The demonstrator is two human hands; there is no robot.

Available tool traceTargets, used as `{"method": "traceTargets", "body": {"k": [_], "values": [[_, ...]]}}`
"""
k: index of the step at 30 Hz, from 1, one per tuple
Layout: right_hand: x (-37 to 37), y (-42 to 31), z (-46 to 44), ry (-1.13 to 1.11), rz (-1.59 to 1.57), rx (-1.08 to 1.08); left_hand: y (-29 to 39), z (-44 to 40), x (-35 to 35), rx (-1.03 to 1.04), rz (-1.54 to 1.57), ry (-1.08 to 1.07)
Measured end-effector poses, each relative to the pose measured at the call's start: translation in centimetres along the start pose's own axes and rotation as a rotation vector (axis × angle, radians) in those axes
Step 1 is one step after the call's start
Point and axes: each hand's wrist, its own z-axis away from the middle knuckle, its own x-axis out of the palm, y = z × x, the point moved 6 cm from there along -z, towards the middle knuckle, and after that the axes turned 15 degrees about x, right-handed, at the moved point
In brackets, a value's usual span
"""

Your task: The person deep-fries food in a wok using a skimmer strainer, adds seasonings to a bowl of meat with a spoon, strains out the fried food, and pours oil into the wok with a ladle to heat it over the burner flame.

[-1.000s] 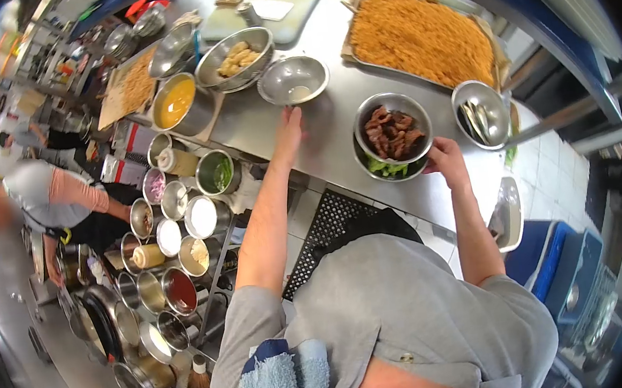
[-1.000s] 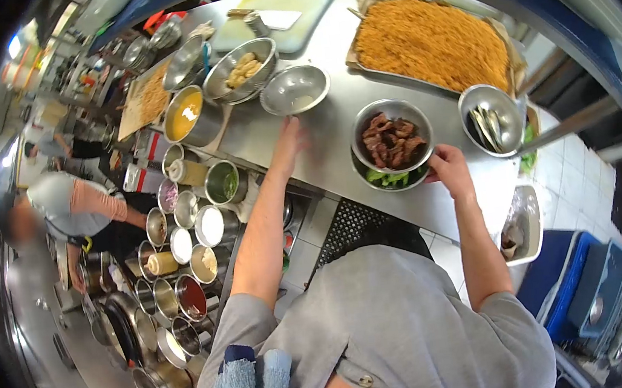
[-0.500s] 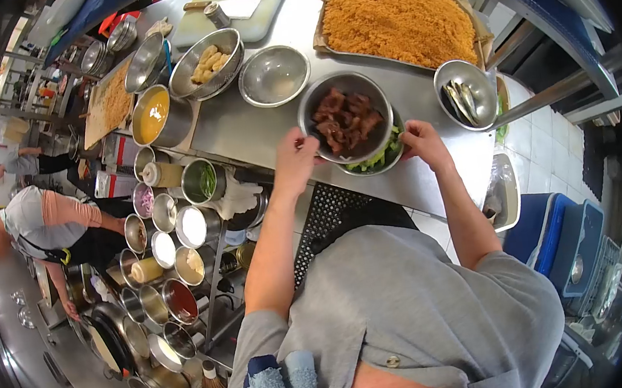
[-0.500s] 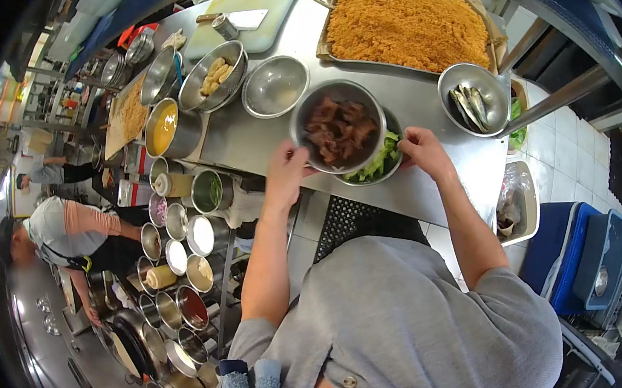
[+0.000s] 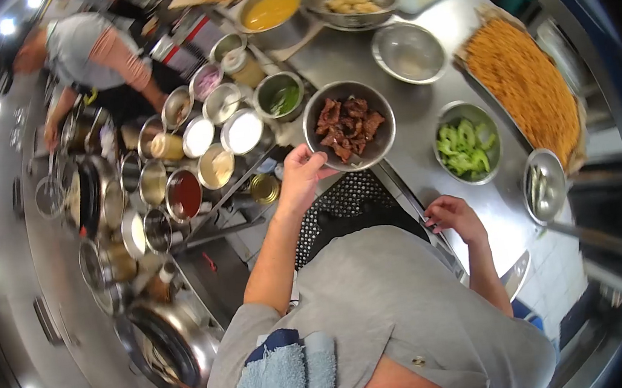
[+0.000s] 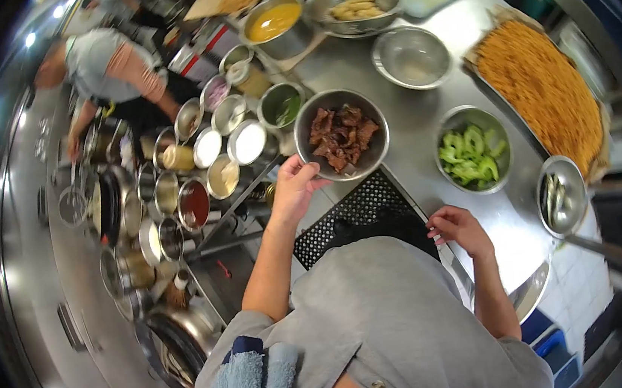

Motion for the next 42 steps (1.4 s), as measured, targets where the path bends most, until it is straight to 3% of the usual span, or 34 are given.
{"method": "traceTargets", "body": {"k": [7, 9, 12, 13, 16, 20, 21, 23, 25, 27, 30, 33, 36, 37, 42], "values": [[11.1, -9.3, -13.9, -0.165, 0.237, -0.091, 1.2, 6.0, -9.6, 0.019, -0.117, 0.305], [15.1, -11.7, -17.7, -0.166, 0.186, -0.155, 3.2, 8.3, -12.0, 0.041, -0.098, 0.37], [18.9, -13.4, -21.4, -0.039, 0.473, -0.136, 5.7, 12.4, -16.3, 0.121, -0.108, 0.487], [20.0, -13.6, -22.1, -0.098, 0.762, -0.11, 6.2, 14.1, -18.1, 0.153, -0.125, 0.539], [22.7, -17.7, -17.8, -0.387, 0.775, -0.004, 8.3, 18.7, -21.5, 0.209, -0.145, 0.719], [24.8, -34.1, -15.9, -0.265, 0.427, -0.574, 9.2, 22.8, -24.7, 0.285, -0.07, 0.853], [25.6, -37.8, -17.6, -0.168, 0.385, -0.605, 9.5, 23.0, -24.9, 0.287, -0.073, 0.879], [28.5, -44.6, -22.9, -0.135, 0.582, -0.689, 10.0, 22.9, -25.2, 0.294, -0.06, 0.898], [31.3, -48.3, -30.9, -0.053, 0.81, -0.574, 10.5, 21.8, -25.1, 0.315, -0.041, 0.914], [33.4, -50.1, -35.7, 0.182, 1.254, -0.576, 10.2, 20.8, -24.9, 0.335, -0.034, 0.936], [35.4, -50.1, -42.6, 0.372, 1.815, -0.767, 11.0, 18.7, -23.9, 0.338, -0.004, 0.994], [36.7, -47.4, -46.9, 0.369, 2.189, -1.048, 11.2, 17.8, -23.4, 0.339, 0.033, 1.037], [34.4, -46.1, -52.2, 0.313, 2.171, -0.672, 11.8, 16.6, -23.5, 0.297, -0.026, 1.107], [34.3, -45.8, -51.7, 0.245, 2.008, -0.468, 11.8, 16.3, -23.6, 0.308, -0.015, 1.109], [36.1, -44.6, -50.2, 0.169, 1.991, -0.395, 11.7, 15.1, -24.8, 0.325, 0.002, 1.103]]}}
